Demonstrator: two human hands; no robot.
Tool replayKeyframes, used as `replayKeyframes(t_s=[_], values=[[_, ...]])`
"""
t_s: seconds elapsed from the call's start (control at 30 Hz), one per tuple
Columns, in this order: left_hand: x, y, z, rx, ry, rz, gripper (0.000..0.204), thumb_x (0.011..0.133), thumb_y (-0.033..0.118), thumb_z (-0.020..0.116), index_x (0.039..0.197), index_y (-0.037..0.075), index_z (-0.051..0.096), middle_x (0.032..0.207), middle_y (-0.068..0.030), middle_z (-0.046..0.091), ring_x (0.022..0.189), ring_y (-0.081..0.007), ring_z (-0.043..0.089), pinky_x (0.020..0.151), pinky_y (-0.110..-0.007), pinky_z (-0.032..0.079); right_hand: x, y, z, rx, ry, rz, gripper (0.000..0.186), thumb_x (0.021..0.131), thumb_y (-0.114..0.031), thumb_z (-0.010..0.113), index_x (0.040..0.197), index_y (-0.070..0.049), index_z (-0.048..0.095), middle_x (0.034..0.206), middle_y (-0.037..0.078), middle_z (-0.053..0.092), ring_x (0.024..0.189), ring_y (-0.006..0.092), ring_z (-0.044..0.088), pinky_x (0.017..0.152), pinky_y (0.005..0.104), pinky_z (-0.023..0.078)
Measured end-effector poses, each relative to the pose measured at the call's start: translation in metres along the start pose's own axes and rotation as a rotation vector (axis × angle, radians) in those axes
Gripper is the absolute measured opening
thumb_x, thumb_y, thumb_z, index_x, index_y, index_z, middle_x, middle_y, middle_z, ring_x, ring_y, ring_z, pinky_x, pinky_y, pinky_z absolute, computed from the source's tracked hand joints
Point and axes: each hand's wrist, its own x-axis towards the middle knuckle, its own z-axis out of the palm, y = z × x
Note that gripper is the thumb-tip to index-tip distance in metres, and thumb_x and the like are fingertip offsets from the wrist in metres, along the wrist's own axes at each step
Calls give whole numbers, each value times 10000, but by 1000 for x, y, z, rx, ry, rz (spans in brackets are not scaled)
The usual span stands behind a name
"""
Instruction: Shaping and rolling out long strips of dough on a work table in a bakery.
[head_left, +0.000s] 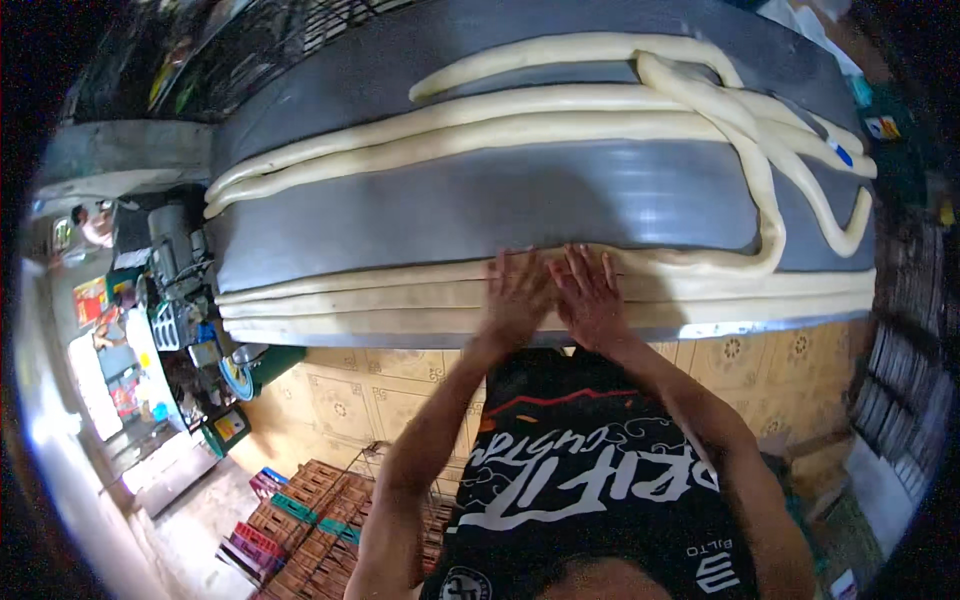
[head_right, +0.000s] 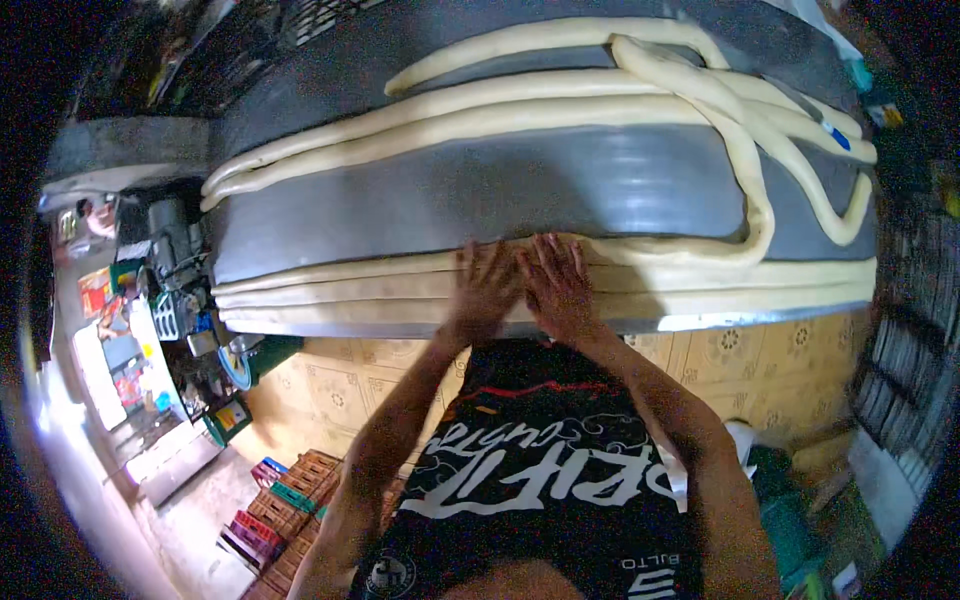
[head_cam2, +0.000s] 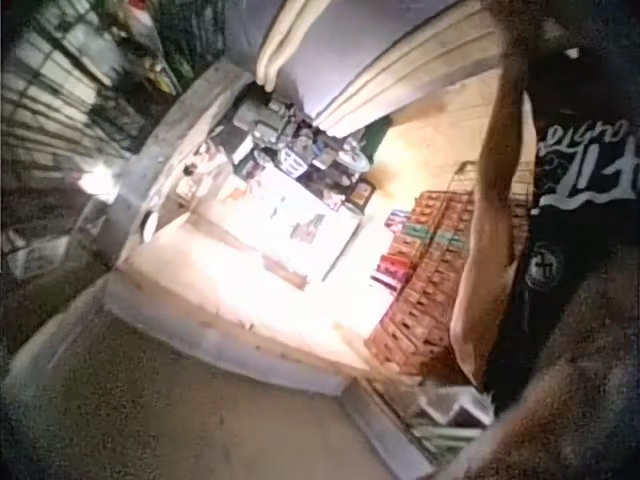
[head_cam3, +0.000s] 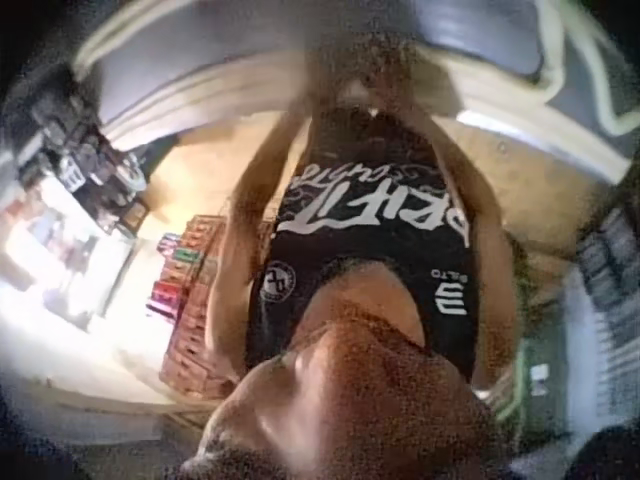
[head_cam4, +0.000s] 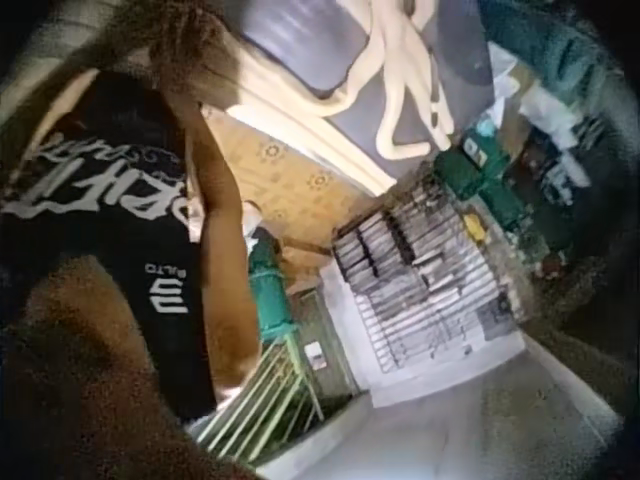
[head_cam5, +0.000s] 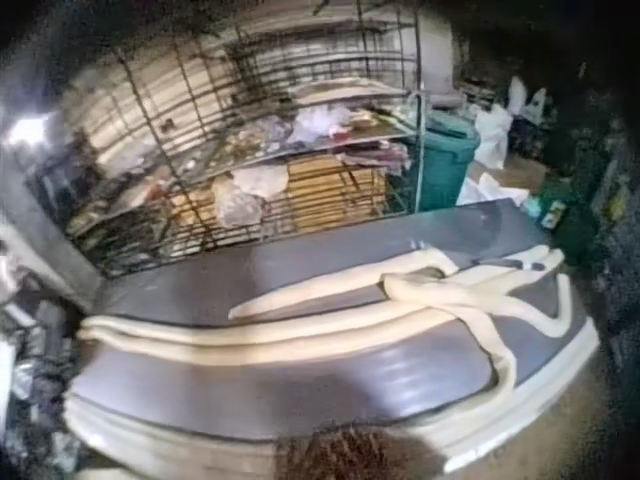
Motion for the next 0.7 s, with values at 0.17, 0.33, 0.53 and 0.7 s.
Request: replayKeyframes(t_s=[0.17,0.33,0.53,0.7], values=[[99,-20,4,-215,106,-433,760,1067,433,555,1702,109,292,1768,-258,182,1571,-629,146,1204,-805,158,85,46,0,-231,19,19,675,1017,-391,613,1614,-114,465,1657,236,422,1524,492,376,1227,699,250],[53,3,28,-170,186,-402,715,1096,501,493,1712,192,300,1752,-243,252,1555,-627,208,1167,-841,173,35,63,-3,-204,-131,-55,665,970,-359,641,1584,-141,508,1660,205,425,1503,500,397,1216,682,281],[45,18,19,-159,158,-382,780,1036,503,572,1714,221,306,1765,-234,220,1582,-605,153,1146,-860,168,9,38,-10,-297,-42,27,636,986,-303,639,1584,-131,506,1658,240,416,1484,526,407,1195,711,284],[74,-9,-12,-261,-97,-283,762,1073,505,529,1703,140,304,1790,-165,200,1608,-561,126,1157,-843,187,47,89,-24,-176,-93,-76,547,1005,-216,582,1528,-65,523,1617,209,472,1509,475,403,1195,615,357]])
